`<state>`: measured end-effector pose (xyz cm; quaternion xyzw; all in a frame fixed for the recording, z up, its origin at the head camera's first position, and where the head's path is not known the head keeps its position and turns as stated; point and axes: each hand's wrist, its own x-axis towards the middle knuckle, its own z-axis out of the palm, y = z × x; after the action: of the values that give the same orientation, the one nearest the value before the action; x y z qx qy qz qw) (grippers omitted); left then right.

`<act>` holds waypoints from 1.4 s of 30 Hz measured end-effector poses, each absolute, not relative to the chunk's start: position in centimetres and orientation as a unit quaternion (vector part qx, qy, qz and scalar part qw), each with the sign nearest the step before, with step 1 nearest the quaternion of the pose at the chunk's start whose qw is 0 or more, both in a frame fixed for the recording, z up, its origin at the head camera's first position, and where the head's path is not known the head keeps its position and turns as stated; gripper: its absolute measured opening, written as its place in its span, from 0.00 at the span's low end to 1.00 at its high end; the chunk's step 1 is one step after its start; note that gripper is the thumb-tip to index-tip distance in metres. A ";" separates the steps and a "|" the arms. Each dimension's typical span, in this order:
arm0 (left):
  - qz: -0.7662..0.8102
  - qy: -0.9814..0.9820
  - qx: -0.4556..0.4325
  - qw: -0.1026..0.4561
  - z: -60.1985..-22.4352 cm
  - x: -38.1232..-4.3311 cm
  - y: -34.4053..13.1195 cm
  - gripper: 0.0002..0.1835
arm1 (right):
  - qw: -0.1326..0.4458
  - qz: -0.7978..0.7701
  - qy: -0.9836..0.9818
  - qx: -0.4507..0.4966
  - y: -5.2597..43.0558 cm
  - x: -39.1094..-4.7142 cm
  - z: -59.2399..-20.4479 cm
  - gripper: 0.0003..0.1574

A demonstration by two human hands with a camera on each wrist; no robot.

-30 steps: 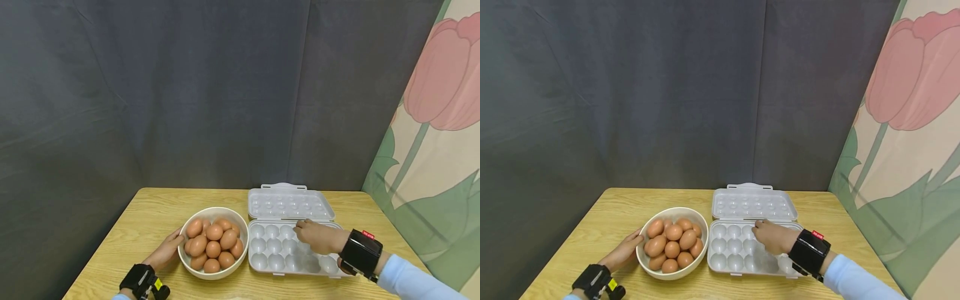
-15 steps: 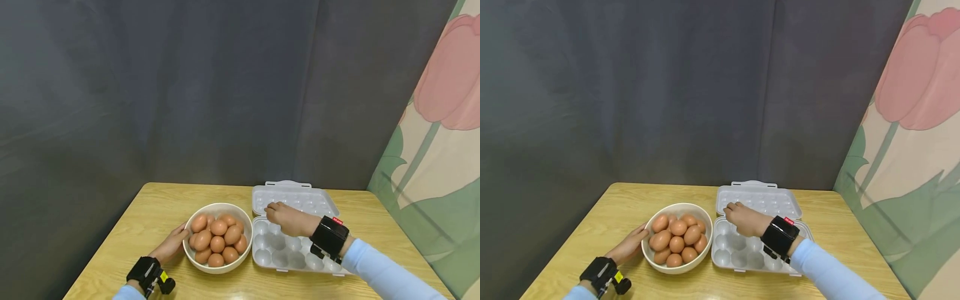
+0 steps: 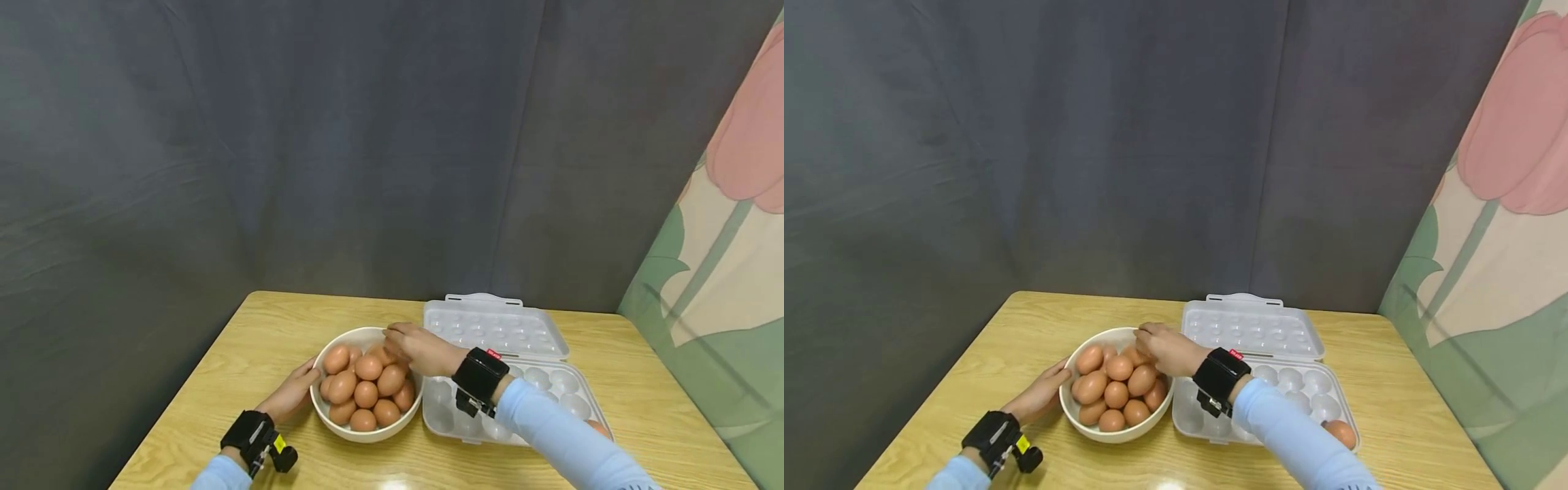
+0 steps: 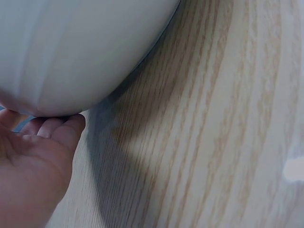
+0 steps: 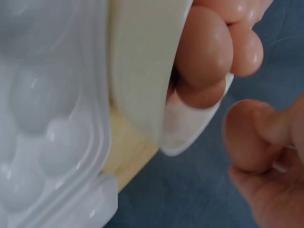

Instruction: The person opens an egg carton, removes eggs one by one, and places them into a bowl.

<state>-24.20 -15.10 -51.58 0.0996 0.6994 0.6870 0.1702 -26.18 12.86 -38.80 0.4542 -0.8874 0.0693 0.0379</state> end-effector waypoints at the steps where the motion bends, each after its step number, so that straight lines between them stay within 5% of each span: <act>1: 0.687 0.699 0.102 0.172 -51.5 -24.2 -15.0 0.28 | 0.028 0.076 -0.890 0.449 12.4 -26.3 -38.9 0.35; 25: 0.683 0.698 0.082 0.199 -51.7 -22.1 -17.7 0.30 | -0.131 0.104 -0.933 0.320 2.6 -27.9 -42.1 0.24; 36: 0.683 0.703 0.078 0.181 -51.9 -22.1 -17.5 0.29 | -0.145 0.146 -0.920 0.333 3.1 -27.8 -42.3 0.20; 42: 0.689 0.700 0.080 0.171 -52.2 -22.2 -17.4 0.28 | -0.123 0.101 -0.927 0.341 3.2 -27.9 -42.5 0.28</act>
<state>-22.16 -17.45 -52.24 0.0802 0.7000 0.6886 0.1714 -27.88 3.24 -42.49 0.3409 -0.9265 0.1010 -0.1228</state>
